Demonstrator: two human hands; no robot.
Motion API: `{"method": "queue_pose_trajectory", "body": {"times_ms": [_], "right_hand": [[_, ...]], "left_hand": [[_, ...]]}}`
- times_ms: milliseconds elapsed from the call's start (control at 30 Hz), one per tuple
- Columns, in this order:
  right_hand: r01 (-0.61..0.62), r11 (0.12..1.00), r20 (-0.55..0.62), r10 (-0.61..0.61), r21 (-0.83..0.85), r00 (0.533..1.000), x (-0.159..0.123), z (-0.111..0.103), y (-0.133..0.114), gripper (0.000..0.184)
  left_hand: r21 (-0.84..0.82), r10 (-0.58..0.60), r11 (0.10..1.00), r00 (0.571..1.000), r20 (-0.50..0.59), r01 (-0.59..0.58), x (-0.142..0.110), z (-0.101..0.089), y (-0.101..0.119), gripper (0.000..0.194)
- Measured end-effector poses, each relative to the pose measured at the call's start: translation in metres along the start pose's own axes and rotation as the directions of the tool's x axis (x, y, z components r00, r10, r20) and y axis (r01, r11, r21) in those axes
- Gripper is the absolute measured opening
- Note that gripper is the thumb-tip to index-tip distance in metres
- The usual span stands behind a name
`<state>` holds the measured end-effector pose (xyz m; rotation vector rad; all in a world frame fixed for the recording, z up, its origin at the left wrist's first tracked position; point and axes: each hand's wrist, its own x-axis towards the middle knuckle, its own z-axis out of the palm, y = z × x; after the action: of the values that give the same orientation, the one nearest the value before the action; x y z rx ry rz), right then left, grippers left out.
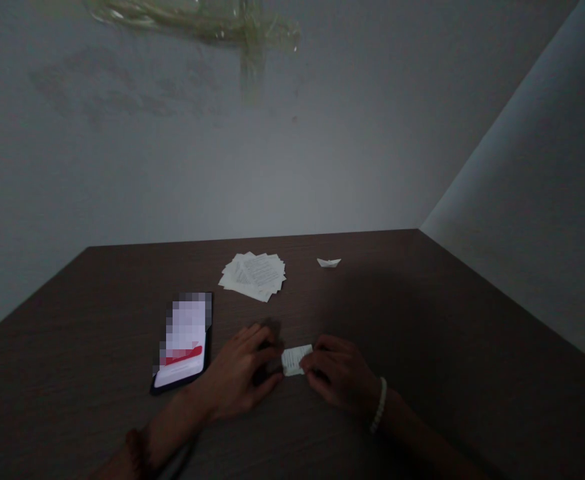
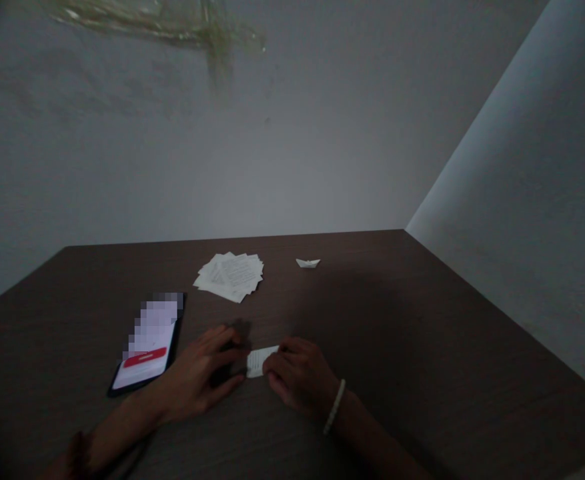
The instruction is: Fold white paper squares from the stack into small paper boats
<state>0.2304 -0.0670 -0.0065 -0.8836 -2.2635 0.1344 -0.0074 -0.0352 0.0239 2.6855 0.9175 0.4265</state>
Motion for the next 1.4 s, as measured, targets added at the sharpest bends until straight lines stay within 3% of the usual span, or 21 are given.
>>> {"method": "queue_pose_trajectory", "body": {"times_ms": [233,467,600,833,1033,1167,1300,1400], "right_hand": [[-0.036,0.999,0.001,0.036,-0.009,0.999,0.001,-0.001,-0.004,0.014],[-0.050,0.996,0.021,0.049,0.072,0.999,0.000,0.002,-0.004,0.014],[-0.047,0.995,0.021,0.045,0.088,0.999,0.002,0.001,-0.005,0.012],[-0.095,0.993,0.096,0.088,0.073,0.992,0.007,-0.008,-0.007,0.008],[-0.121,0.987,0.095,0.110,0.110,0.989,0.010,-0.007,-0.008,0.005],[-0.189,0.978,0.052,0.185,0.089,0.981,0.008,-0.005,-0.008,0.007],[-0.293,0.951,0.040,0.290,0.098,0.956,0.007,-0.002,-0.007,0.008],[-0.376,0.921,0.028,0.375,0.101,0.927,0.007,-0.002,-0.008,0.009]], "left_hand": [[0.053,0.032,0.998,0.999,0.004,-0.032,0.000,0.001,0.002,0.023],[0.038,0.188,0.981,0.982,-0.008,-0.188,0.001,0.001,0.007,0.020],[0.028,0.209,0.977,0.978,-0.008,-0.209,0.003,0.002,0.009,0.025],[-0.138,0.146,0.977,0.983,-0.111,-0.161,0.004,0.007,0.004,0.020],[-0.279,0.061,0.956,0.993,-0.105,-0.088,0.004,0.010,0.002,0.007],[-0.275,-0.013,0.961,0.994,-0.113,-0.019,-0.003,0.007,0.003,0.036],[-0.213,-0.069,0.977,0.985,-0.158,0.034,-0.006,0.009,0.003,0.013],[-0.148,-0.108,0.986,0.970,-0.217,0.077,-0.004,0.012,0.002,0.013]]}}
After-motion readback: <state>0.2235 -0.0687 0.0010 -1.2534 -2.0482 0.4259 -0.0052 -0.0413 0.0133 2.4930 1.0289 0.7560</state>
